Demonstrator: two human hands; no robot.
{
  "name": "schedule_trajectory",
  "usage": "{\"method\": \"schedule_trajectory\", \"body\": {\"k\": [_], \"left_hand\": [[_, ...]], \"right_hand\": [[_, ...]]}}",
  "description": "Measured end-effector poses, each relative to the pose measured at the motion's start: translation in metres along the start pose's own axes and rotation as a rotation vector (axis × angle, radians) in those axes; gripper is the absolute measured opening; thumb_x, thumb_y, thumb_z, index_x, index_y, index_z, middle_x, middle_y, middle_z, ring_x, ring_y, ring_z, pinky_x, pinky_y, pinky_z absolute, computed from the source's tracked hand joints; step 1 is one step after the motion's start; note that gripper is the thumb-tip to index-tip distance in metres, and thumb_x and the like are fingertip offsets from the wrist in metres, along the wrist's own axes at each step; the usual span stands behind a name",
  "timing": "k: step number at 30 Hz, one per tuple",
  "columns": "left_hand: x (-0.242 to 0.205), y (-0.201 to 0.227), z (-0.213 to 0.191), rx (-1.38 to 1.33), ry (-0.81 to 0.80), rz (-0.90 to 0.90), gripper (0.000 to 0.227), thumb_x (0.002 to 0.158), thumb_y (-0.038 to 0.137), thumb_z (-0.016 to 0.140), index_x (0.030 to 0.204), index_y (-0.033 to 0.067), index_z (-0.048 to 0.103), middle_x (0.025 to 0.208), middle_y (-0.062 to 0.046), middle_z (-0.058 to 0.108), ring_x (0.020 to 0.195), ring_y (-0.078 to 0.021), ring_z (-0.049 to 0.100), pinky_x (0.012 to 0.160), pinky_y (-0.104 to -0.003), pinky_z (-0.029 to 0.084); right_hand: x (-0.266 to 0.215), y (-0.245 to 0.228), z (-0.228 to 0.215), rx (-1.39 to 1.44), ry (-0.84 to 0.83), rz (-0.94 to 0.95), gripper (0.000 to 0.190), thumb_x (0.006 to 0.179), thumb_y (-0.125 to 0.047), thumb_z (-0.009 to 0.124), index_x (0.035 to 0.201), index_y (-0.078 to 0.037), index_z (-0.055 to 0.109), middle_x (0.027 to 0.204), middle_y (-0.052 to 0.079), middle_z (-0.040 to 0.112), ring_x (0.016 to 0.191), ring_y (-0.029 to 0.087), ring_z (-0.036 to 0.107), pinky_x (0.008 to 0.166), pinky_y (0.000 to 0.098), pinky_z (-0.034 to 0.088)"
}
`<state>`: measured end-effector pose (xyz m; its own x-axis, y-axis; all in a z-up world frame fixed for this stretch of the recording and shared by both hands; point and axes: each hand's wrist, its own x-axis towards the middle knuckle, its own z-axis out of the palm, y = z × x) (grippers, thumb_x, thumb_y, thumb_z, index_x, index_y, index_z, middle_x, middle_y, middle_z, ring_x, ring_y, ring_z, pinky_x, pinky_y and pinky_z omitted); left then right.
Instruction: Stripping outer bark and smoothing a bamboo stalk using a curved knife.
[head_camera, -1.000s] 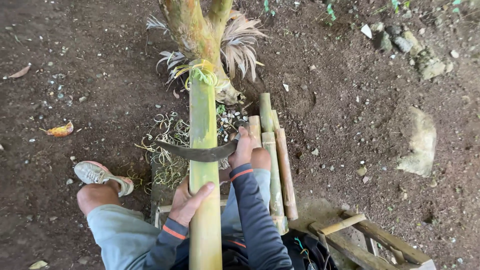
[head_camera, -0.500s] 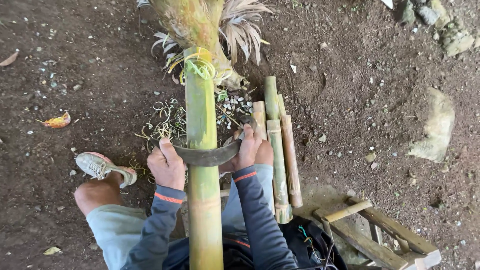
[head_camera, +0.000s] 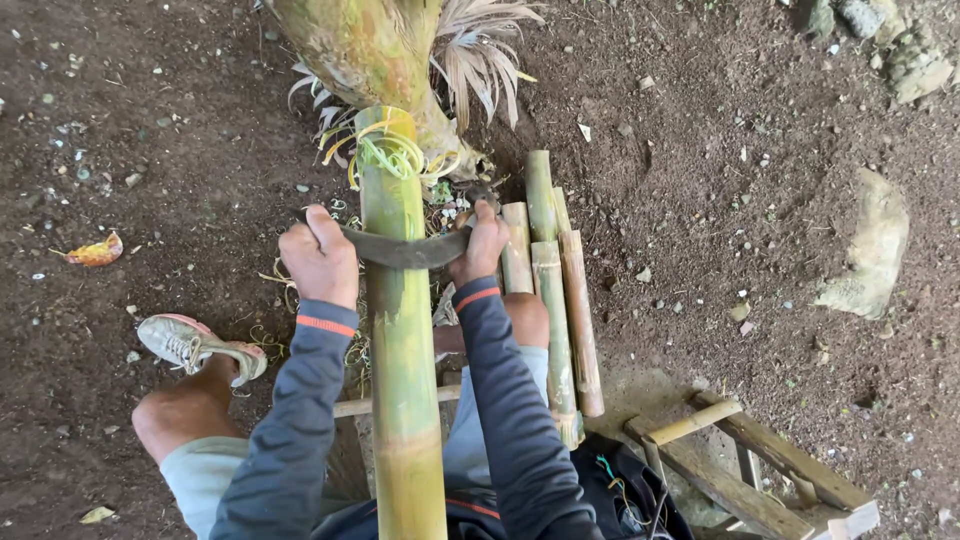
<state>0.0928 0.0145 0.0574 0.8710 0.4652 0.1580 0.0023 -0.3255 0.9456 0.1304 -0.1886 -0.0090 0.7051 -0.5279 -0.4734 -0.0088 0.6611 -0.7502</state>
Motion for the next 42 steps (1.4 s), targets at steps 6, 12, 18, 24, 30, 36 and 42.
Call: {"method": "schedule_trajectory", "body": {"k": [6,12,18,24,30,36,42], "left_hand": [[0.059,-0.033,0.043,0.041,0.051,0.042,0.055,0.107,0.022,0.054,0.061,-0.0078,0.049,0.053,-0.020,0.049,0.045,-0.0314,0.046,0.052,-0.049,0.035],[0.090,-0.041,0.070,0.083,0.142,-0.011,0.051,0.102,0.026,0.058,0.064,-0.0066,0.056,0.057,-0.023,0.056,0.049,-0.0357,0.057,0.054,-0.051,0.042],[0.029,-0.039,0.022,0.050,0.042,0.105,0.051,0.109,0.024,0.053,0.069,-0.0073,0.056,0.066,-0.024,0.058,0.059,-0.0353,0.057,0.059,-0.050,0.041],[-0.094,0.047,-0.063,-0.022,-0.025,-0.116,0.051,0.109,0.020,0.049,0.065,-0.0064,0.053,0.051,-0.012,0.051,0.047,-0.0188,0.050,0.047,-0.041,0.035],[-0.061,0.041,-0.038,-0.150,-0.016,-0.163,0.058,0.109,0.019,0.046,0.055,-0.0017,0.050,0.045,-0.002,0.048,0.040,-0.0103,0.045,0.040,-0.035,0.031],[-0.021,0.017,-0.004,-0.084,0.039,-0.083,0.059,0.110,0.017,0.048,0.055,-0.0036,0.047,0.045,-0.007,0.043,0.040,-0.0145,0.041,0.043,-0.040,0.027],[0.033,-0.008,0.029,0.042,0.106,0.060,0.052,0.107,0.021,0.053,0.062,-0.0060,0.054,0.051,-0.018,0.051,0.043,-0.0297,0.048,0.050,-0.048,0.034]], "right_hand": [[0.051,0.003,0.040,-0.017,0.003,-0.050,0.016,0.091,-0.013,0.061,0.096,0.000,0.055,0.075,0.008,0.057,0.057,0.018,0.056,0.047,0.0338,0.047],[0.052,-0.009,0.070,-0.108,0.088,0.010,0.039,0.082,-0.025,0.065,0.111,-0.006,0.046,0.078,0.007,0.056,0.057,0.019,0.057,0.040,0.0347,0.043],[0.012,-0.003,0.015,-0.169,0.054,0.054,0.036,0.091,-0.027,0.067,0.112,-0.007,0.046,0.076,0.004,0.057,0.058,0.015,0.054,0.044,0.0324,0.044],[-0.057,-0.019,-0.041,-0.289,-0.176,0.069,0.020,0.094,-0.020,0.057,0.095,-0.002,0.066,0.064,0.004,0.056,0.051,0.014,0.051,0.044,0.0288,0.041],[-0.019,-0.007,-0.017,-0.192,-0.169,0.092,0.017,0.095,-0.017,0.059,0.095,0.000,0.062,0.069,0.005,0.059,0.053,0.015,0.054,0.046,0.0295,0.043],[0.030,0.004,0.015,-0.101,-0.192,0.088,0.014,0.094,-0.014,0.059,0.094,-0.001,0.061,0.064,0.006,0.056,0.048,0.017,0.052,0.045,0.0314,0.043],[0.056,0.002,0.049,-0.041,-0.152,0.088,0.016,0.095,-0.014,0.059,0.089,0.001,0.059,0.066,0.007,0.056,0.050,0.017,0.053,0.044,0.0332,0.044]]}}
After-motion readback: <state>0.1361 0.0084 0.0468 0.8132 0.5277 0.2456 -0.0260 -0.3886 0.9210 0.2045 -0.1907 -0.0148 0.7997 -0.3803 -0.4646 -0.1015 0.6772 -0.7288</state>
